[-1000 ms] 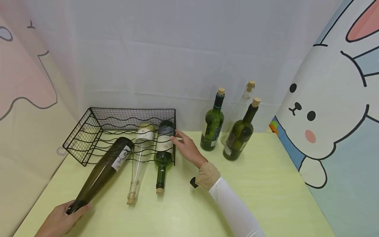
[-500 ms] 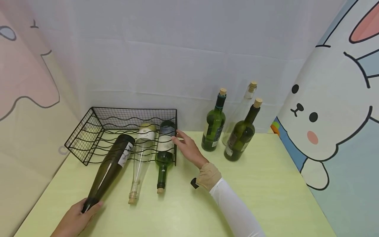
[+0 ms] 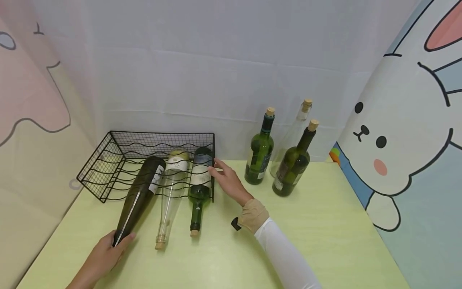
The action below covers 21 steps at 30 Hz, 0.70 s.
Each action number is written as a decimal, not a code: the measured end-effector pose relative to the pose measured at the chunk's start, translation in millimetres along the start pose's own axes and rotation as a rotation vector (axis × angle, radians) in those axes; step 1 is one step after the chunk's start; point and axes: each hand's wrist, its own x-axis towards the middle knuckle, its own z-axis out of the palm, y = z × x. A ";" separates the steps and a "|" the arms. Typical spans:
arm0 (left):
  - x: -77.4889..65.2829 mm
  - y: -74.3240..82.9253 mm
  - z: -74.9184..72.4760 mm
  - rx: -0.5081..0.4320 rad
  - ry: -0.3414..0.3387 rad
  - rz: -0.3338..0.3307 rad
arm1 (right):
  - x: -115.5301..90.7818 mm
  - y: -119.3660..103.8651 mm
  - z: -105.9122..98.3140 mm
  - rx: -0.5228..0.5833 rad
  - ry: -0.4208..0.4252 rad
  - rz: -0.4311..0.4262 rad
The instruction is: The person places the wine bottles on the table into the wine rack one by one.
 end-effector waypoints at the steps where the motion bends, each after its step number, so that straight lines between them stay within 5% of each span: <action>1: 1.7 1.2 0.3 -0.014 -0.002 -0.009 | -0.2 0.0 0.4 0.002 0.004 -0.004; 21: 32.1 11.2 2.2 -0.006 0.008 0.070 | -3.0 -1.2 4.4 0.020 0.045 -0.027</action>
